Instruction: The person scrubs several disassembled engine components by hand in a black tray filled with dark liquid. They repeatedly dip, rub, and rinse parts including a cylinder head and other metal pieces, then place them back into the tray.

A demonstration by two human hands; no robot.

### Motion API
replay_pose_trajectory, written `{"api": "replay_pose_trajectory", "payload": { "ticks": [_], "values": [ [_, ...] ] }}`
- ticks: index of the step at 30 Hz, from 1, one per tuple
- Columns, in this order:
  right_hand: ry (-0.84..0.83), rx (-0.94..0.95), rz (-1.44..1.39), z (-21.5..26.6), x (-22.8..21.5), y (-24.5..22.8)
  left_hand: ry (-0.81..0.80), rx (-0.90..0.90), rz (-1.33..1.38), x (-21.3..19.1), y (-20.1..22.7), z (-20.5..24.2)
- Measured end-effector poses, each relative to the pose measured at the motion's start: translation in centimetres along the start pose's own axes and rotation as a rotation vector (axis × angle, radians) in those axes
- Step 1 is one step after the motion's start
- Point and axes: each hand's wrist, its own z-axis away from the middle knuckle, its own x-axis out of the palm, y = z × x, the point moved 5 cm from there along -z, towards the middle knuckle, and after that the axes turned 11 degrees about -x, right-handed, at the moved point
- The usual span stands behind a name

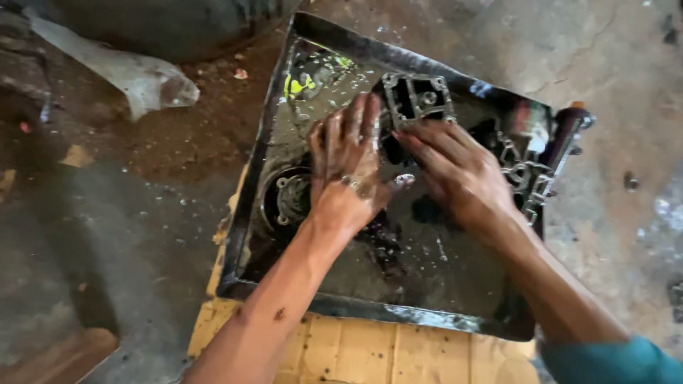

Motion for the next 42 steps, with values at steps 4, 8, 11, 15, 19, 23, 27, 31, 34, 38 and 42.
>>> {"api": "replay_pose_trajectory", "payload": {
  "ticks": [4, 8, 11, 15, 19, 23, 27, 31, 34, 38, 42],
  "values": [
    [0.044, -0.046, 0.049, -2.2, -0.6, 0.5, 0.057, -0.020, 0.017, -1.5, 0.2, -0.4],
    [0.096, 0.223, -0.043, -0.6, -0.7, 0.8, -0.044, -0.052, -0.162, -1.2, 0.3, -1.5],
    [0.456, 0.749, -0.409, 2.5, -0.6, 4.7, -0.181, -0.128, -0.164, -0.2, 0.1, -2.7],
    [0.358, 0.994, -0.359, 2.9, 0.2, 9.2, -0.143, -0.083, -0.165, -0.3, 0.0, -3.3],
    [0.265, 0.945, -0.161, 0.7, 0.3, 9.6, -0.055, -0.031, -0.175, -0.7, -0.5, -2.5],
    [0.140, 0.975, -0.144, -1.4, -0.2, 8.6, -0.029, -0.042, -0.103, -0.9, -0.5, -2.4],
    [0.133, 1.231, -0.202, -0.8, 0.1, 8.2, 0.076, 0.039, -0.110, -1.9, -0.1, -2.1],
    [0.178, 1.093, -0.163, -0.5, 0.4, 8.7, 0.024, 0.027, -0.099, -1.7, 0.1, -2.3],
    [0.149, 1.046, -0.113, -0.3, 1.3, 9.0, 0.034, 0.035, -0.076, -1.6, -0.1, -2.0],
    [0.116, 1.082, -0.176, -0.1, 1.3, 8.9, 0.082, 0.025, -0.160, -1.6, 0.3, -2.7],
    [0.180, 1.009, -0.189, -0.6, 1.3, 7.4, -0.002, 0.005, -0.174, -1.3, -0.2, -2.4]
  ]
}}
